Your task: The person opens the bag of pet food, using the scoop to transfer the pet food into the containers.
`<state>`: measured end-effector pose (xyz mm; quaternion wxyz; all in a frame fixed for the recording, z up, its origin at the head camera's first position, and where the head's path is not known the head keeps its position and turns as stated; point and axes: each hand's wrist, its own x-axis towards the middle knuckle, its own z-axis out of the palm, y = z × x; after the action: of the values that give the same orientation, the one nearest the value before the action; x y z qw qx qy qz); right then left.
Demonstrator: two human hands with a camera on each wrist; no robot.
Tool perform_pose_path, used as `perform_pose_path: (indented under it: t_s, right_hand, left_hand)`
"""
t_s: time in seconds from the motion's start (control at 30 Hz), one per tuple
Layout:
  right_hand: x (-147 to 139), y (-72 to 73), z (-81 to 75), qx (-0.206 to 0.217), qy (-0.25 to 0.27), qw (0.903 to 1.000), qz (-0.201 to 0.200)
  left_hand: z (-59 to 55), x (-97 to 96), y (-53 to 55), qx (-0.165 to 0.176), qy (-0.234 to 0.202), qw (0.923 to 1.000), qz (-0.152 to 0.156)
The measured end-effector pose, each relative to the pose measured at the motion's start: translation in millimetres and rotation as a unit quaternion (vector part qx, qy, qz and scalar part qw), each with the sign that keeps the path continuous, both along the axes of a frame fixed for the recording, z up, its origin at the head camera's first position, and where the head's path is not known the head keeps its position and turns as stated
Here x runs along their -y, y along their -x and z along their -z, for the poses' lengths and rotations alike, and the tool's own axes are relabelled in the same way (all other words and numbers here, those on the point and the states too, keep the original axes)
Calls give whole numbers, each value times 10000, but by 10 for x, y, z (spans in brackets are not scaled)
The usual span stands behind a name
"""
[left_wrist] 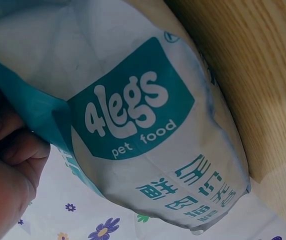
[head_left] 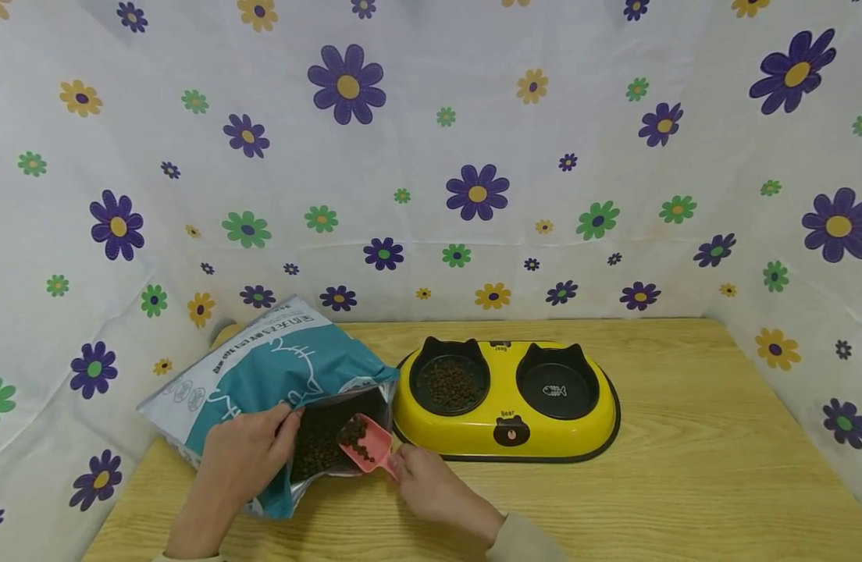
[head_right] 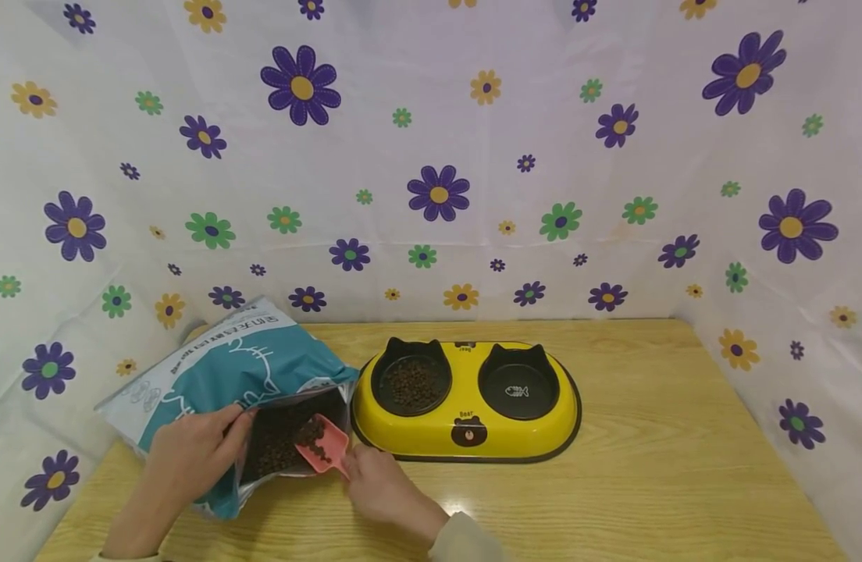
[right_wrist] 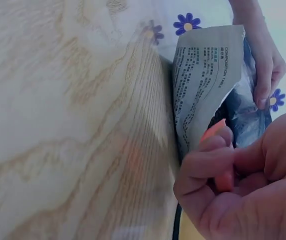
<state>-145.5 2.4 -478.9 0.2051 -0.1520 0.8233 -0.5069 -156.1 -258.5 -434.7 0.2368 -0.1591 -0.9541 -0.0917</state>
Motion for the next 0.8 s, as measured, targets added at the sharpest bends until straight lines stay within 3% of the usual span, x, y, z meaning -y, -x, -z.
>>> perform_pose_path:
  t_s: [0.13, 0.3, 0.8]
  right_hand:
    - [-9, -4, 12, 594, 410, 9974, -60]
    - [-10, -4, 21, 928, 590, 9939, -61]
    - [-104, -85, 11, 841, 958, 9918, -109]
  left_hand:
    - [-8, -2, -5, 6, 2, 10000, 1]
    - [-12, -4, -9, 17, -12, 10000, 2]
    - [-20, -7, -16, 115, -33, 9999, -48]
